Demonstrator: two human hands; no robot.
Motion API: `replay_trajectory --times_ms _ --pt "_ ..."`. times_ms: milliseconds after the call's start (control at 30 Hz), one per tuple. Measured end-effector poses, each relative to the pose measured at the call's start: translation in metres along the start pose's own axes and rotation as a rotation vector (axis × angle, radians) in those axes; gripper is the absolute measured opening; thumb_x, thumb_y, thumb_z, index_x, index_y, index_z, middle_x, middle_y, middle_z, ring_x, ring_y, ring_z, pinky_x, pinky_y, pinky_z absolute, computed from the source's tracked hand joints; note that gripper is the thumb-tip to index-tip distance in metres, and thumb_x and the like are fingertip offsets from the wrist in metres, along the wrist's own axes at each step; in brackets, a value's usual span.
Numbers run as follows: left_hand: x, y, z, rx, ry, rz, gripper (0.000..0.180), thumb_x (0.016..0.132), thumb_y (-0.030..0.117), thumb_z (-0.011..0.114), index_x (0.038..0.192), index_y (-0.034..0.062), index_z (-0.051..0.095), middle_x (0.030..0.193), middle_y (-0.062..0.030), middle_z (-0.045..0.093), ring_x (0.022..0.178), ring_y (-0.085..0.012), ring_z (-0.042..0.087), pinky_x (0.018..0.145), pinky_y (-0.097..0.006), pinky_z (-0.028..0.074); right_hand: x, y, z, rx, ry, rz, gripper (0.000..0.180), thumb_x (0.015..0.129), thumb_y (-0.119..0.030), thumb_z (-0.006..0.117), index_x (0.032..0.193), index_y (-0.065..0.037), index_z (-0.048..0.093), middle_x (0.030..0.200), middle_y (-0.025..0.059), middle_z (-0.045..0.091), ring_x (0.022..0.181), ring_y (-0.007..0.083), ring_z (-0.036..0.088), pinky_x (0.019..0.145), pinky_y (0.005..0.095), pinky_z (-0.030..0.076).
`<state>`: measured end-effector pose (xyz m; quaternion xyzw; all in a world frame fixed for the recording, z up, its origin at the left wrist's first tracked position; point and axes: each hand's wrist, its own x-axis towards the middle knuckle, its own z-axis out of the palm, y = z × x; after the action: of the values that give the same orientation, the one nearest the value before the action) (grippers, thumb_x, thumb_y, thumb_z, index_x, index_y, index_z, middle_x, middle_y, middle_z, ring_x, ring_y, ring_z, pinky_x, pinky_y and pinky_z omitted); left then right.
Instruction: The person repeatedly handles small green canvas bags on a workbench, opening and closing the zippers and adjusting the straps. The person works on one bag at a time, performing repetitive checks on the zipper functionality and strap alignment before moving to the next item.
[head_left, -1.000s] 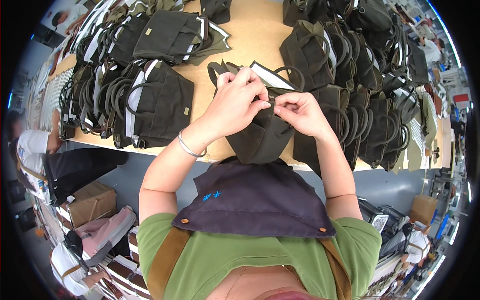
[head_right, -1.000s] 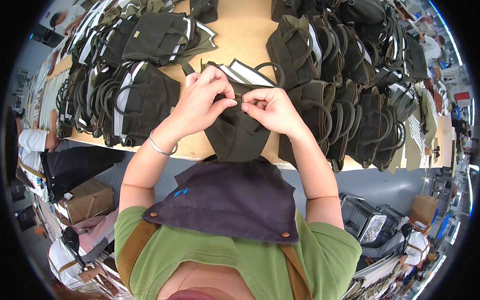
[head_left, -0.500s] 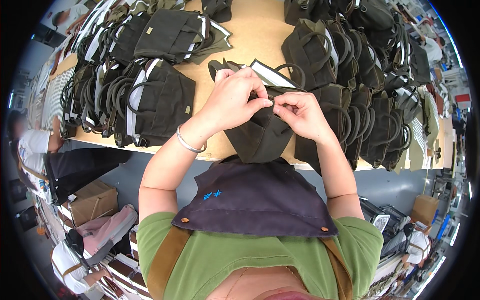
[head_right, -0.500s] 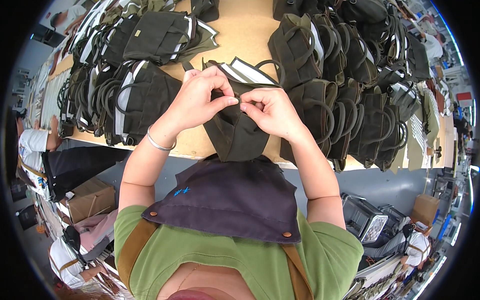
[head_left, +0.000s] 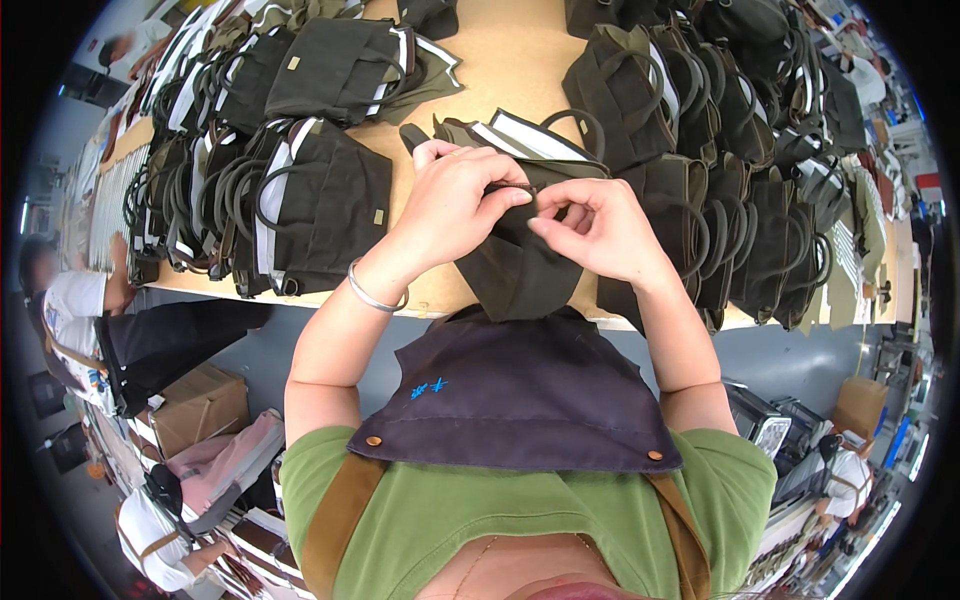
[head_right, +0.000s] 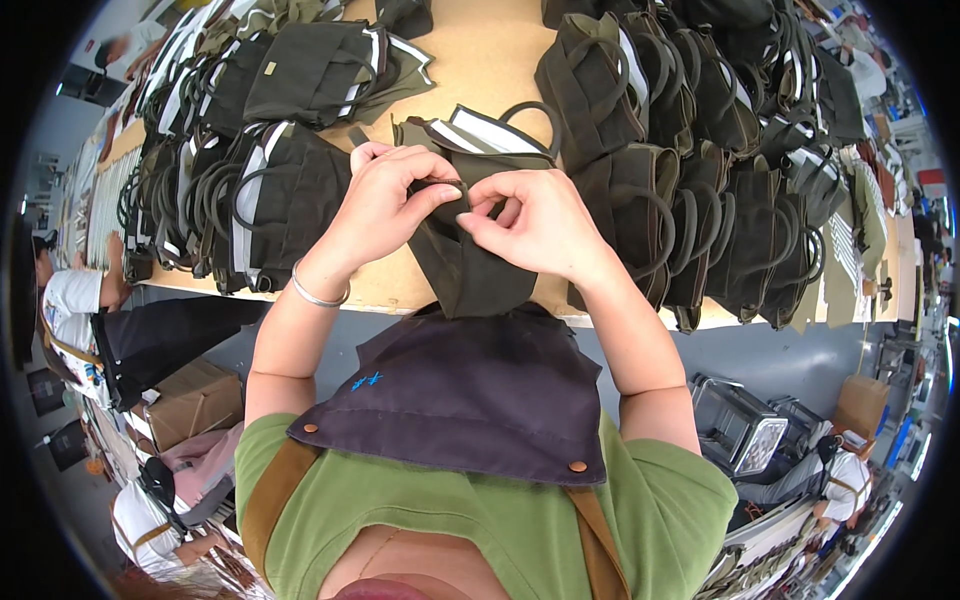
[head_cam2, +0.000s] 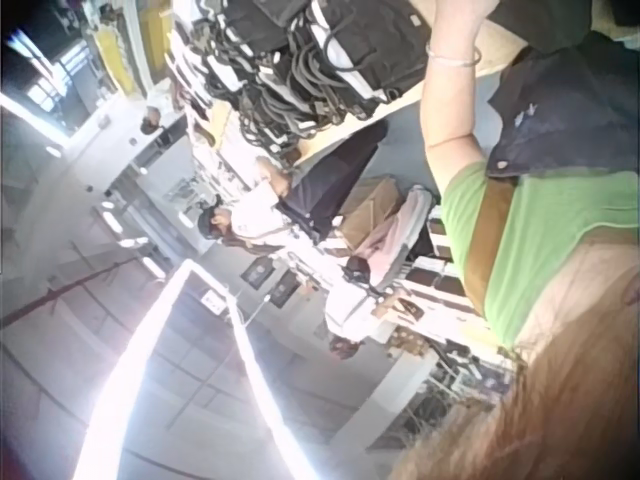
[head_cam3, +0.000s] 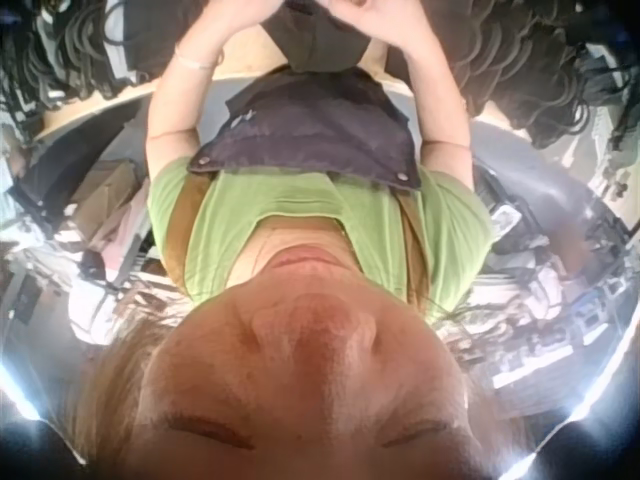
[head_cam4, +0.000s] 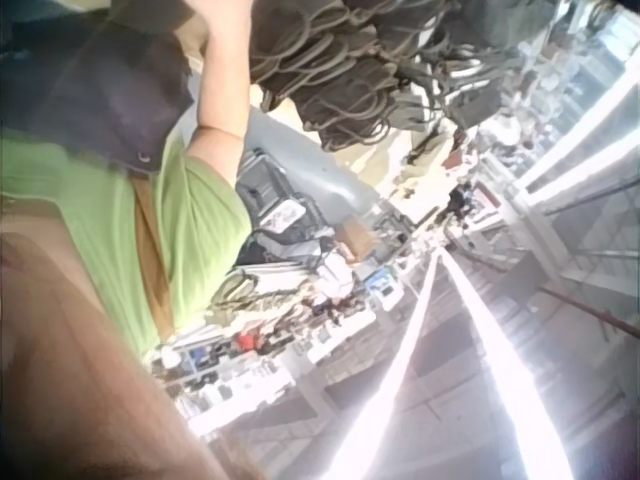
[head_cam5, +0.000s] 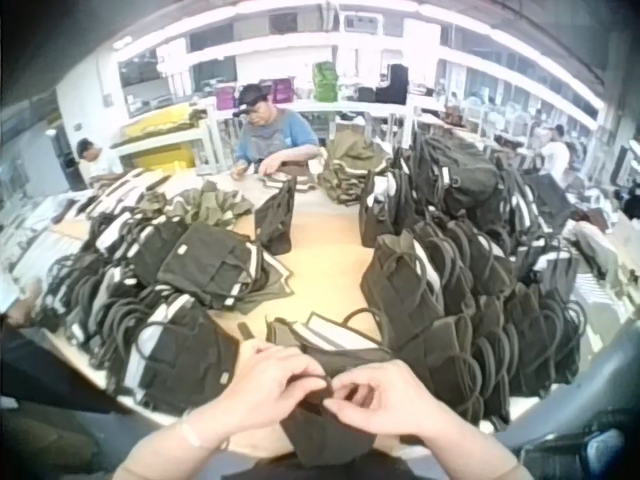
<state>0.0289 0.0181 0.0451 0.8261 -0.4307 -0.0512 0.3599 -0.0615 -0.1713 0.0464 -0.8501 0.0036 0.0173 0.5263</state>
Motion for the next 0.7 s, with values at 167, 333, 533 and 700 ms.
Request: replay_trajectory --times_ms 167,333,533,700 --pt "-0.004 -0.001 -0.001 -0.017 0.014 0.024 0.006 0.085 0.012 0.067 0.088 0.0085 0.064 0.079 -0.0015 0.060 0.079 -0.0177 0.056 0.092 -0.035 0.027 0.001 -0.003 0.010 -0.062 0.013 0.115 0.017 0.075 -0.015 0.079 0.081 -0.002 0.071 0.067 0.0039 0.068 0.052 0.0087 0.060 0.050 0.0245 0.045" --pt "-0.005 0.002 0.000 -0.011 0.009 0.065 0.004 0.084 0.012 0.066 0.085 0.0095 0.063 0.074 -0.0011 0.058 0.079 -0.0195 0.057 0.092 -0.037 0.029 -0.002 0.000 0.013 0.004 0.009 0.088 0.015 0.077 -0.013 0.078 0.076 -0.002 0.068 0.060 0.0024 0.062 0.049 0.0063 0.051 0.046 0.0254 0.039" --pt "-0.002 0.001 -0.001 -0.039 -0.039 0.064 0.003 0.084 0.012 0.067 0.086 0.0117 0.065 0.076 -0.0006 0.059 0.079 -0.0194 0.057 0.092 -0.038 0.028 -0.001 0.007 0.012 -0.047 -0.007 0.026 0.017 0.077 -0.016 0.078 0.074 -0.004 0.066 0.058 0.0039 0.060 0.048 0.0107 0.052 0.048 0.0274 0.040" --pt "-0.004 -0.003 -0.005 0.017 -0.058 0.102 0.005 0.083 0.013 0.068 0.087 0.0124 0.065 0.078 0.0017 0.056 0.080 -0.0163 0.052 0.092 -0.034 0.025 0.008 0.006 -0.020 -0.375 -0.109 -0.222 0.042 0.066 -0.039 0.084 0.093 -0.010 0.071 0.087 0.0065 0.070 0.084 0.0234 0.068 0.070 0.0355 0.053"
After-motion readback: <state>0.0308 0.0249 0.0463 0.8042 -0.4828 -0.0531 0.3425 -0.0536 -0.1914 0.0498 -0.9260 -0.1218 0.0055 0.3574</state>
